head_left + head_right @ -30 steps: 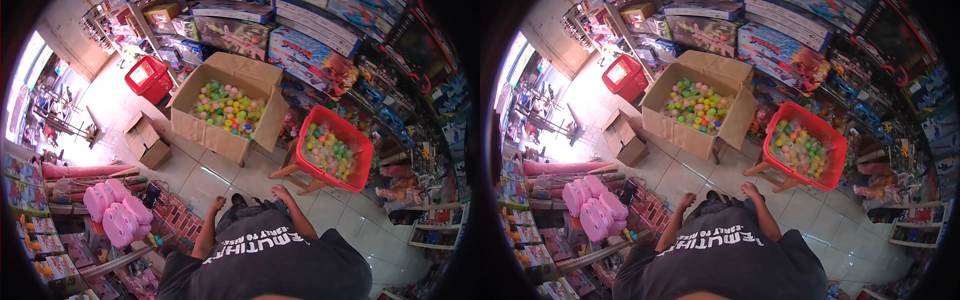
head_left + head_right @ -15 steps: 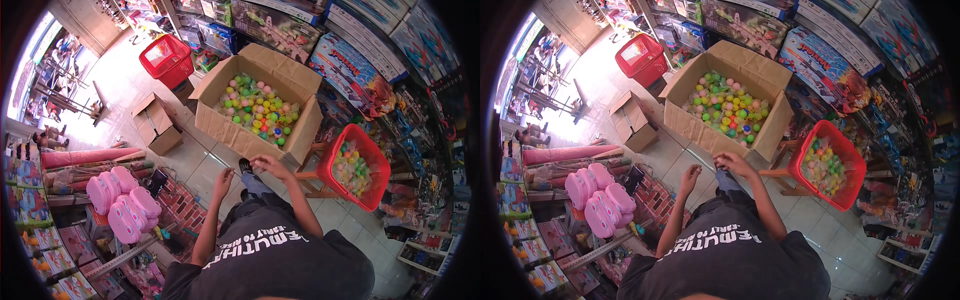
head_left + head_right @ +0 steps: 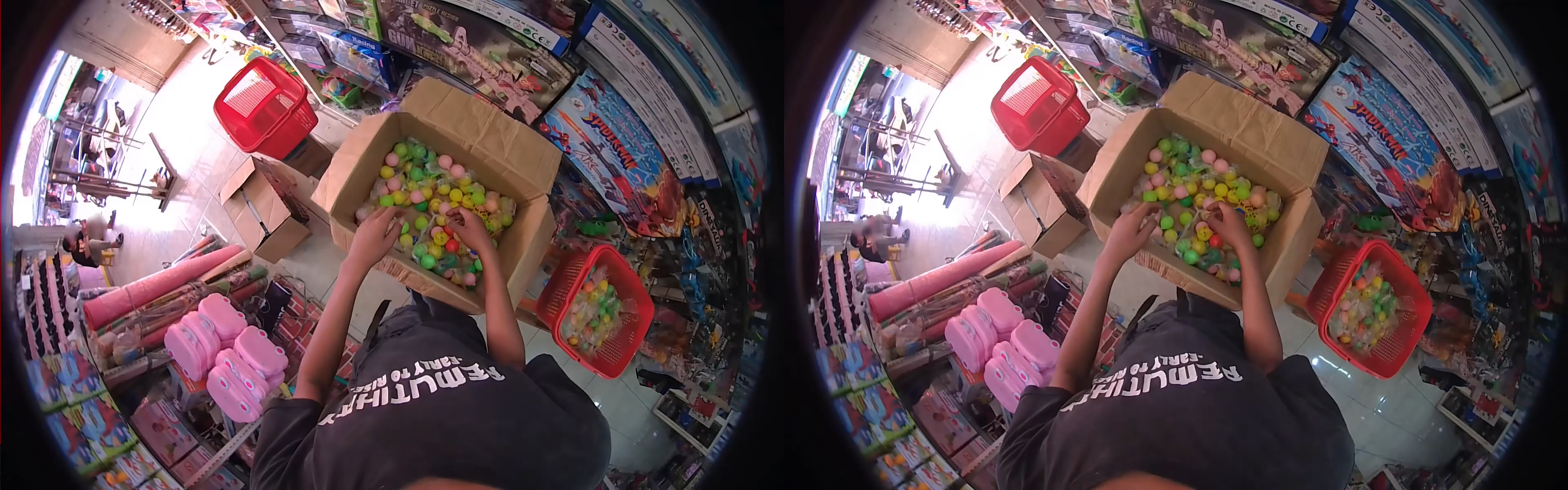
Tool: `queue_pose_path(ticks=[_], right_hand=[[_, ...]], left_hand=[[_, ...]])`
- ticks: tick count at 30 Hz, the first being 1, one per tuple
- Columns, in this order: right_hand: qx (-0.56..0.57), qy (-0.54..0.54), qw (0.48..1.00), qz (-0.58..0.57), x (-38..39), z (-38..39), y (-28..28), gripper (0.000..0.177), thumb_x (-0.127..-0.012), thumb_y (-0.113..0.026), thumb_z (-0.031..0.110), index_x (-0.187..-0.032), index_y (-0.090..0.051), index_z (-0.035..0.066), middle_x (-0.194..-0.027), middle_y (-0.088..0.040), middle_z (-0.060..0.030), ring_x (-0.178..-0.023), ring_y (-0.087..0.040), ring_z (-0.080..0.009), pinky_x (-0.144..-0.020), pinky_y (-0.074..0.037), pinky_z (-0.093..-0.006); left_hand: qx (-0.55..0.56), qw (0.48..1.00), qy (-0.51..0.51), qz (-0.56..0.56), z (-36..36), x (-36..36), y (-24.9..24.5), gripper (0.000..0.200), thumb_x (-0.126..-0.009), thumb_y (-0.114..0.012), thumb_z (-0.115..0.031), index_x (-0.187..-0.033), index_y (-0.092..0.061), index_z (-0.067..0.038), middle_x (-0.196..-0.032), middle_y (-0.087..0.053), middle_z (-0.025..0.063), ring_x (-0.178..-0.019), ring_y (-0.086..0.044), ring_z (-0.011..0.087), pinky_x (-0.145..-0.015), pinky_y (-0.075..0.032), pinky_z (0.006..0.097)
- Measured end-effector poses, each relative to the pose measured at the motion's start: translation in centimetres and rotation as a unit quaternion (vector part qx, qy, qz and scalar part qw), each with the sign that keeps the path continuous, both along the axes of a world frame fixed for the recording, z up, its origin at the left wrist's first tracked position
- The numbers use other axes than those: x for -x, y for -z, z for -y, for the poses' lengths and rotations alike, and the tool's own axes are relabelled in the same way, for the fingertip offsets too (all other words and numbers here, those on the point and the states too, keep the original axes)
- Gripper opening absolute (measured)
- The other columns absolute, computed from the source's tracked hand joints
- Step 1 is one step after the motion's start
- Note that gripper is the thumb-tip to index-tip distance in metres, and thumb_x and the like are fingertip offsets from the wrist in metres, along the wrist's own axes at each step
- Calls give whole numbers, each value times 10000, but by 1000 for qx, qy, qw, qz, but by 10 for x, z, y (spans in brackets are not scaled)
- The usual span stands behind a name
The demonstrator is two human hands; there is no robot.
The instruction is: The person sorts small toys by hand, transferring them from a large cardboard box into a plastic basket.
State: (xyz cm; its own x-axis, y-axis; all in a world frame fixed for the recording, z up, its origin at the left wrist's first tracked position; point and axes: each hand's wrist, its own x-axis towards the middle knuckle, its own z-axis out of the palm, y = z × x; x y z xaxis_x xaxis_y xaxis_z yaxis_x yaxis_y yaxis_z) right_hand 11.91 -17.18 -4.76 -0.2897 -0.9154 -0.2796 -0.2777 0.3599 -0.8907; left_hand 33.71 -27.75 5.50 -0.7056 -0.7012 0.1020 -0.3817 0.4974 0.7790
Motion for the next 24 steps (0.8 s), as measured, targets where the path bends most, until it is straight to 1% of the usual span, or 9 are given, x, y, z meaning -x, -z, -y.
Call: queue_pose_path(ticks=[3, 5, 6, 7, 11, 13, 16, 19, 24], right_hand=[[-26, -36, 997, -57, 2, 25, 29, 311, -758, -630, 159, -1038, -577, 35, -867, -626, -111, -788, -605, -194, -716, -467, -304], [-50, -72, 993, -76, -3, 42, 27, 344, -737, -633, 148, -1063, -579, 53, -870, -632, -121, -804, -614, -221, -715, -469, -325], [-100, -121, 977, -144, -11, 49, 17, 381, -724, -625, 137, -1096, -571, 76, -905, -619, -134, -820, -608, -260, -720, -472, -353], [-148, -171, 951, -209, -17, 55, 13, 423, -710, -618, 126, -1129, -562, 98, -940, -606, -148, -835, -602, -298, -725, -474, -381], [-192, -158, 918, -309, -35, 46, 45, 388, -716, -587, 109, -1102, -559, 87, -996, -557, -168, -844, -580, -356, -741, -473, -424], [-171, -142, 917, -330, -37, 44, 58, 339, -721, -567, 70, -1060, -557, 84, -994, -517, -170, -819, -575, -358, -722, -488, -419], [-134, -130, 900, -394, -38, 41, 59, 291, -711, -547, 25, -998, -563, 73, -941, -529, -158, -802, -580, -334, -677, -497, -403], [-81, -106, 919, -370, -37, 41, 51, 270, -704, -538, 13, -963, -579, 77, -900, -530, -150, -785, -582, -313, -642, -501, -389], [-29, -115, 937, -327, -32, 38, 56, 201, -714, -532, 45, -909, -577, 61, -868, -527, -153, -787, -574, -328, -650, -472, -421]], left_hand=[[-27, 989, 62, 133, 30, 17, 42, 278, -788, -522, -149, -1041, -514, -35, -953, -575, 192, -914, -545, 364, -756, -445, 435], [-64, 985, 66, 144, 47, 28, 59, 284, -785, -525, -149, -1045, -514, -35, -960, -575, 198, -918, -545, 366, -762, -443, 440], [-97, 980, 68, 160, 52, 30, 68, 290, -781, -529, -149, -1048, -513, -35, -967, -574, 204, -922, -545, 367, -767, -442, 445], [-64, 987, 55, 138, 56, 30, 78, 289, -779, -524, -145, -1049, -515, -42, -976, -577, 206, -929, -546, 366, -782, -441, 445], [-72, 983, 65, 155, 69, 31, 109, 295, -771, -526, -145, -1051, -519, -52, -962, -582, 207, -927, -552, 359, -791, -442, 438], [-123, 972, 72, 184, 70, 33, 109, 287, -765, -532, -148, -1038, -531, -56, -955, -585, 204, -933, -553, 349, -789, -445, 430], [-88, 974, 62, 197, 65, 37, 99, 265, -765, -531, -150, -1013, -547, -58, -921, -601, 192, -897, -571, 343, -757, -457, 426], [-123, 983, 36, 130, 65, 41, 95, 242, -771, -523, -152, -991, -559, -58, -864, -619, 176, -846, -590, 339, -722, -468, 422], [-112, 984, 44, 128, 66, 41, 98, 233, -779, -512, -152, -986, -561, -58, -842, -627, 171, -823, -601, 333, -702, -473, 417]])
